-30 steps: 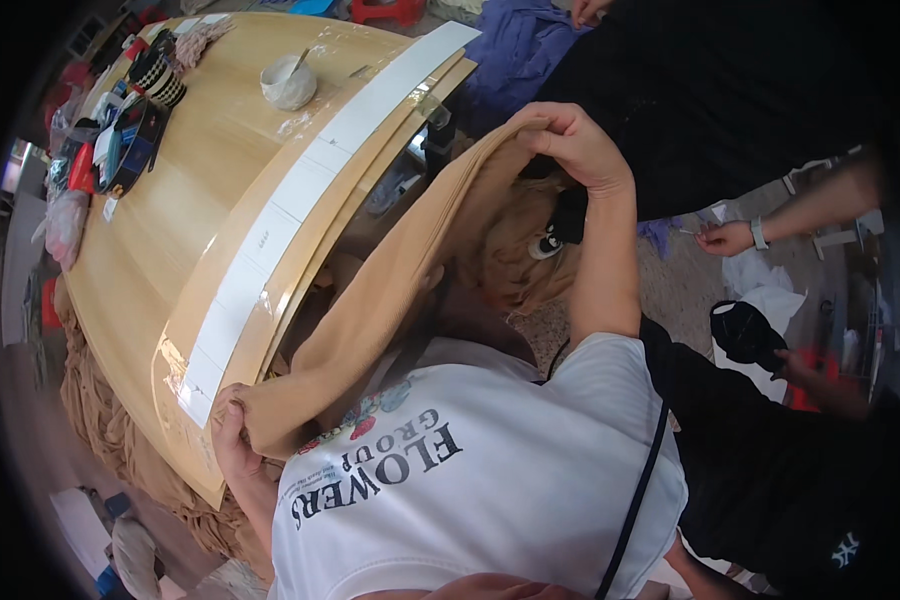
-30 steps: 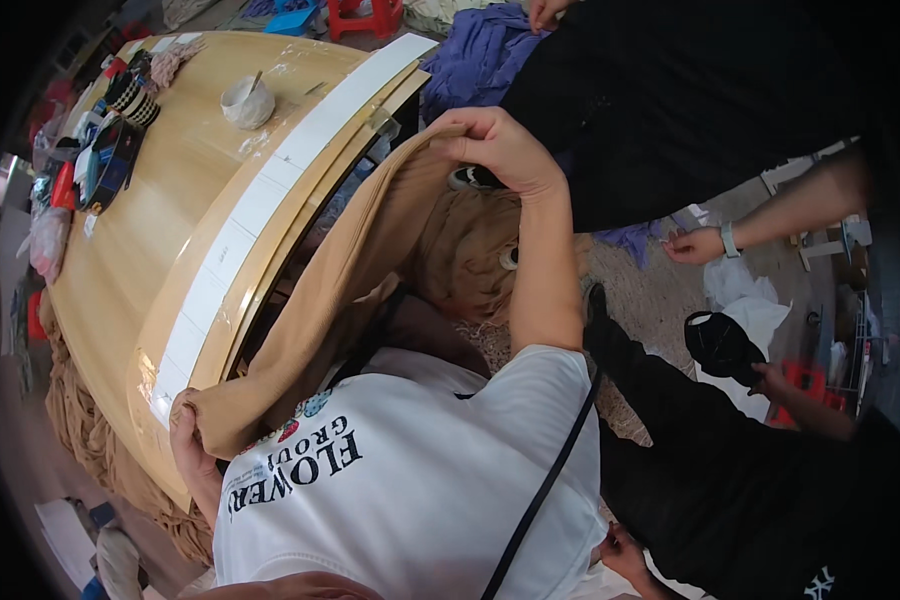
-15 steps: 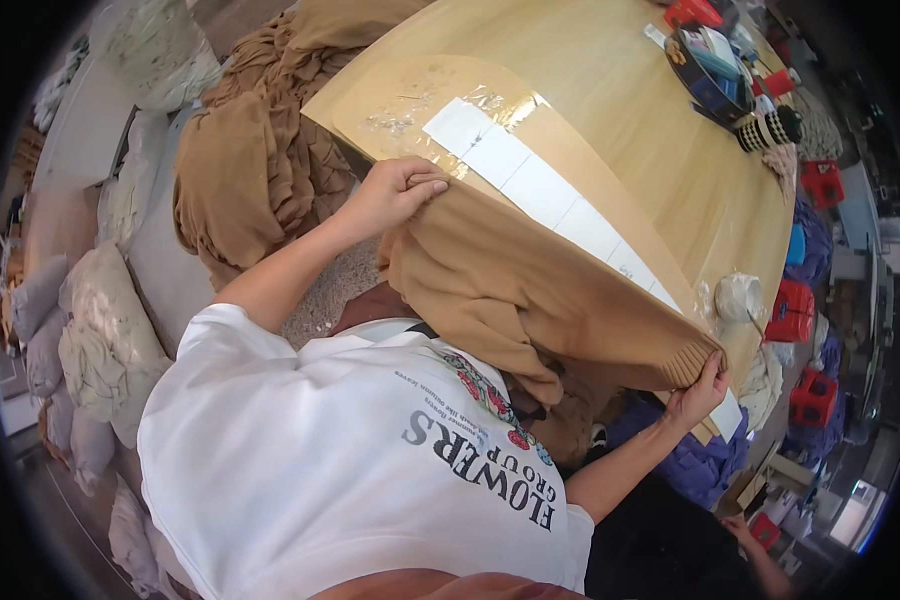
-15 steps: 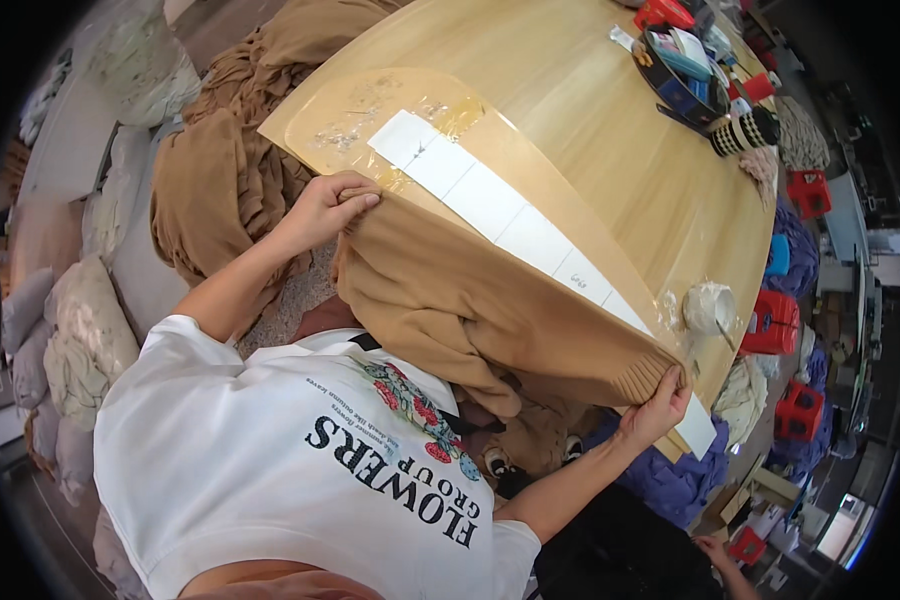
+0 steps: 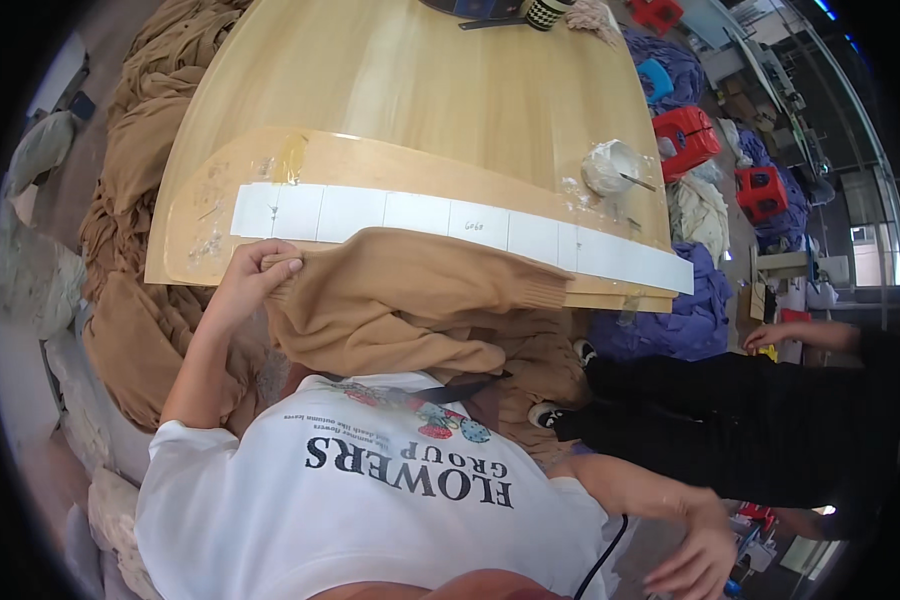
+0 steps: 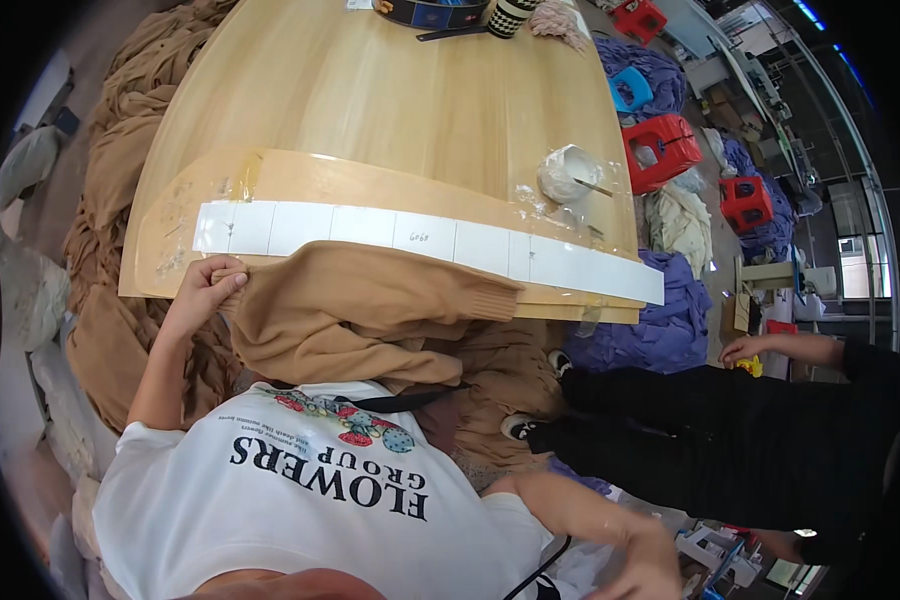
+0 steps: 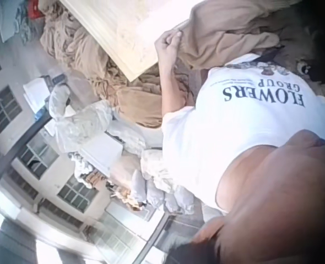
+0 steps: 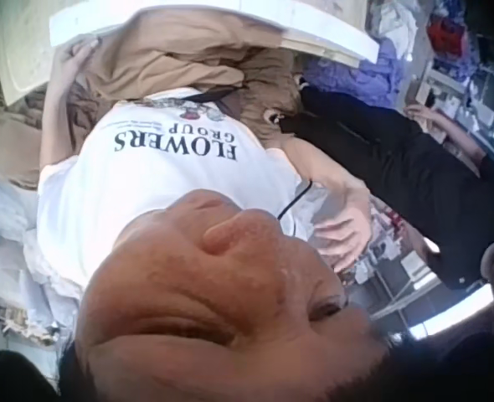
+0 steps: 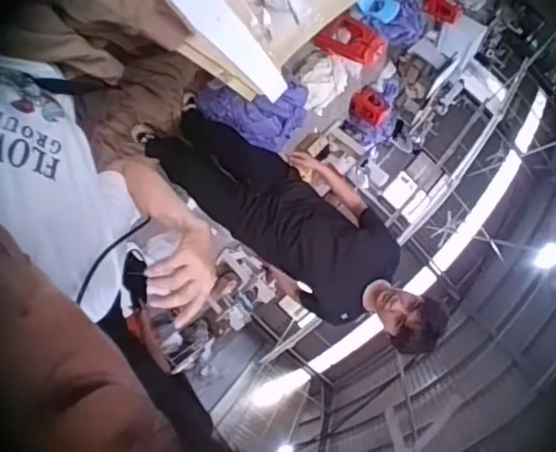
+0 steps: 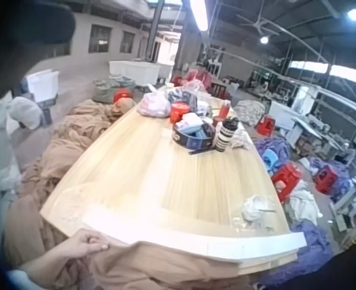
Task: Applying adhesive to the edges of brown textile components for garment assembly.
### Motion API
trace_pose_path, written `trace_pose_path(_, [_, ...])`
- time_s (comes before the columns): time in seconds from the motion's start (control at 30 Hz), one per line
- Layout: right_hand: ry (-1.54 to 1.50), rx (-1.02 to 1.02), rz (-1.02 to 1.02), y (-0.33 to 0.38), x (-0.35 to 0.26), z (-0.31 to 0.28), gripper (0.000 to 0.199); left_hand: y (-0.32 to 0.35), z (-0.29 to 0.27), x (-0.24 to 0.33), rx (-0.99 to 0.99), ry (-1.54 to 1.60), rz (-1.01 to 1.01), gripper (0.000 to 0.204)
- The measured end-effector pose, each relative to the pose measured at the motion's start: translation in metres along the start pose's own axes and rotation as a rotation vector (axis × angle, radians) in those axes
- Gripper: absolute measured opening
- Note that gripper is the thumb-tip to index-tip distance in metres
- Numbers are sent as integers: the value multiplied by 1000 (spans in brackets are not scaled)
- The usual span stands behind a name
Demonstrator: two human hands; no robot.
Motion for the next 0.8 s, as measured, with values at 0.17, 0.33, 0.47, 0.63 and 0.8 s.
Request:
trace_pose_path(0.17, [-28,-62,204,-29,89,-72,31,6,37,14,-102,10,21,12])
trace_pose_path(0.33, [1535,693,1246,107,213,-254,29,24,54,16,-211,-26,74,14])
trace_pose_path(0.47, [966,843,1174,99,219,-259,27,18,52,10,-194,-54,71,15])
trace_pose_path(0.63, [1563,344,972,22,221,-280,15,9,55,3,-207,-29,0,14])
trace_pose_path(0.8, [1730,-427,747,64,268,-265,4,6,91,11,-389,-114,101,17])
Point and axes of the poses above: each hand's wrist, its own y-axis away from the middle knuckle, its own z-axis out of the palm, x = y × z, the point moved 8 cm from there along -y, towards the middle knuckle, and after that the axes turned 7 degrees about x, right-handed, at the moved point
